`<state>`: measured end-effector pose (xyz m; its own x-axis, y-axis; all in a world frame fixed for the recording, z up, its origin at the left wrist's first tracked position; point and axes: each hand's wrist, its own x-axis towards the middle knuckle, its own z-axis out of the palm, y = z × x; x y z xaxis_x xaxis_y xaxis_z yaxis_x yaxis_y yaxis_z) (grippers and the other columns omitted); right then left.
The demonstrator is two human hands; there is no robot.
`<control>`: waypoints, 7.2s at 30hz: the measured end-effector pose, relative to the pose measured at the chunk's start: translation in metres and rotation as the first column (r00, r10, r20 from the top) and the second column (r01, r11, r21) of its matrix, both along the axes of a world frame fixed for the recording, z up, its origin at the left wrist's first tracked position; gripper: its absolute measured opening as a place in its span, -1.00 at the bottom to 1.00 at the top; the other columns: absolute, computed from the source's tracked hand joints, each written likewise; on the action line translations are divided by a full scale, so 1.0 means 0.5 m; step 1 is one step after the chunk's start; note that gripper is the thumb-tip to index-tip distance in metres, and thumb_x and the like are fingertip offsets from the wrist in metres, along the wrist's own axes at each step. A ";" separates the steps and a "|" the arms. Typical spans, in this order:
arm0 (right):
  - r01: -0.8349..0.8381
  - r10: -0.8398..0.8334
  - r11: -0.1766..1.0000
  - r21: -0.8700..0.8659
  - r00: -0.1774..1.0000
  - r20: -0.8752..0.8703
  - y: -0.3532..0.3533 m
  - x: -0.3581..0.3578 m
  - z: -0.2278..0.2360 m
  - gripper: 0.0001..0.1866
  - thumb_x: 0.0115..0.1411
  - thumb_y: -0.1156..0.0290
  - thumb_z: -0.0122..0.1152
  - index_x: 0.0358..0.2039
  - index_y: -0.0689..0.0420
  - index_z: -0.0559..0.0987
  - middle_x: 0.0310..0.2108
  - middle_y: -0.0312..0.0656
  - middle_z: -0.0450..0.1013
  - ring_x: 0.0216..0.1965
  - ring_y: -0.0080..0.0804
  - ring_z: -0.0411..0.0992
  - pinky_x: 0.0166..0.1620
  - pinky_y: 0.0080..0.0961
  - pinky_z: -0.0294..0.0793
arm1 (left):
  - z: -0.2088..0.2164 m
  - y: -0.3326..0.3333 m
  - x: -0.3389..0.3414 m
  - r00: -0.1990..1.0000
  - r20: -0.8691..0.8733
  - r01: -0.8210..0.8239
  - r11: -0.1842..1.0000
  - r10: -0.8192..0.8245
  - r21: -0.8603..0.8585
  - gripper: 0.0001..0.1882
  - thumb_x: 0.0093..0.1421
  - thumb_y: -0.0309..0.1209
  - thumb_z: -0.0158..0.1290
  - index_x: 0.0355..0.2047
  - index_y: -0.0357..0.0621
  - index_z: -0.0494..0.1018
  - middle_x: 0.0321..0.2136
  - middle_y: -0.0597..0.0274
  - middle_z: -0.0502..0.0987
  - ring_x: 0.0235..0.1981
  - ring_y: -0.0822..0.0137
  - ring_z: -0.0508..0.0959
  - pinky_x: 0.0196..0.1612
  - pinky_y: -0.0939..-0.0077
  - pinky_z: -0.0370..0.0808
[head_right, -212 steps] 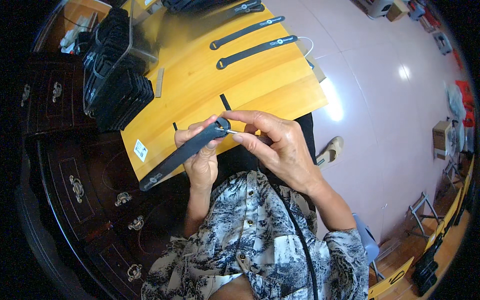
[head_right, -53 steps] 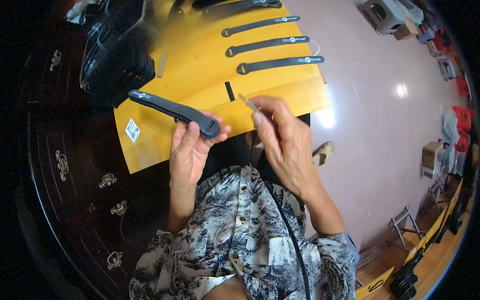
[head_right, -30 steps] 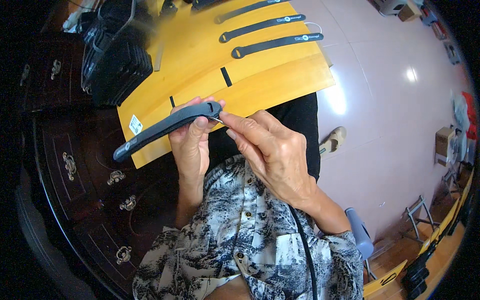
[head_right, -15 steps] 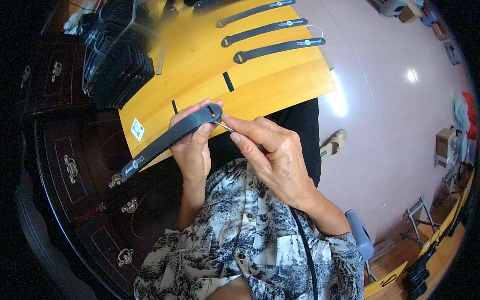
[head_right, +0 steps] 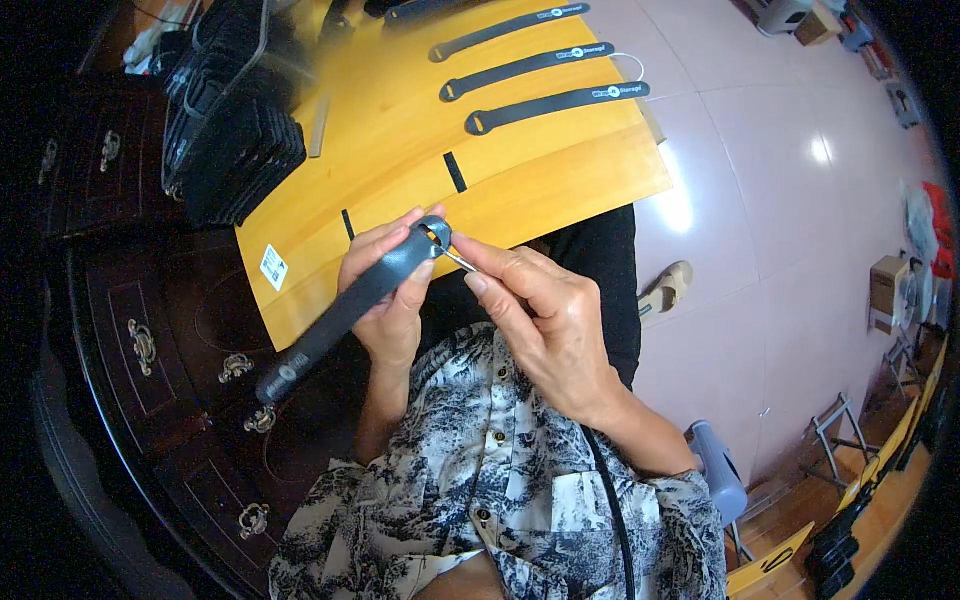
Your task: Using a small sharp tool to clear or poke holes through textile straps at a workbench.
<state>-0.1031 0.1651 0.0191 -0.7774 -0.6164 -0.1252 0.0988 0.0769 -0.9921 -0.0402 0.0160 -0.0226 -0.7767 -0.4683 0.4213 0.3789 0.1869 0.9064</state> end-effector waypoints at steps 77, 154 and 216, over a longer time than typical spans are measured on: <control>-0.348 0.350 0.937 0.041 0.933 -0.088 0.017 -0.069 0.021 -0.74 0.16 0.46 0.16 -0.12 0.17 0.59 -0.39 -0.15 0.53 -0.40 -0.47 0.47 -0.32 -0.61 0.45 | 0.041 -0.004 0.052 0.841 0.224 0.278 0.749 -0.492 0.601 -0.64 0.36 -0.32 -0.21 -0.12 -0.47 0.35 -0.35 -0.07 0.52 -0.36 0.18 0.60 -0.31 0.41 0.58; 0.432 -0.068 0.878 0.204 0.534 -0.843 -0.045 -0.120 -0.158 -0.86 0.03 0.37 0.26 -0.36 0.03 0.54 -0.47 -0.31 0.40 -0.48 -0.34 0.48 -0.50 -0.52 0.43 | 0.015 -0.027 0.106 0.933 0.096 0.078 0.455 -0.347 0.887 -0.54 0.38 -0.18 -0.32 -0.02 -0.34 0.35 -0.48 0.19 0.33 -0.55 0.38 0.28 -0.49 0.56 0.20; -0.064 0.087 0.992 0.110 0.970 -0.228 -0.071 0.023 0.009 -0.77 0.10 0.51 0.22 -0.19 0.23 0.60 -0.53 -0.11 0.48 -0.54 -0.42 0.40 -0.45 -0.56 0.37 | 0.028 -0.027 0.064 0.985 0.141 -0.165 0.794 0.100 0.586 -0.69 0.13 -0.63 0.05 -0.10 -0.32 0.30 -0.12 -0.09 0.47 -0.09 0.24 0.50 0.06 0.37 0.40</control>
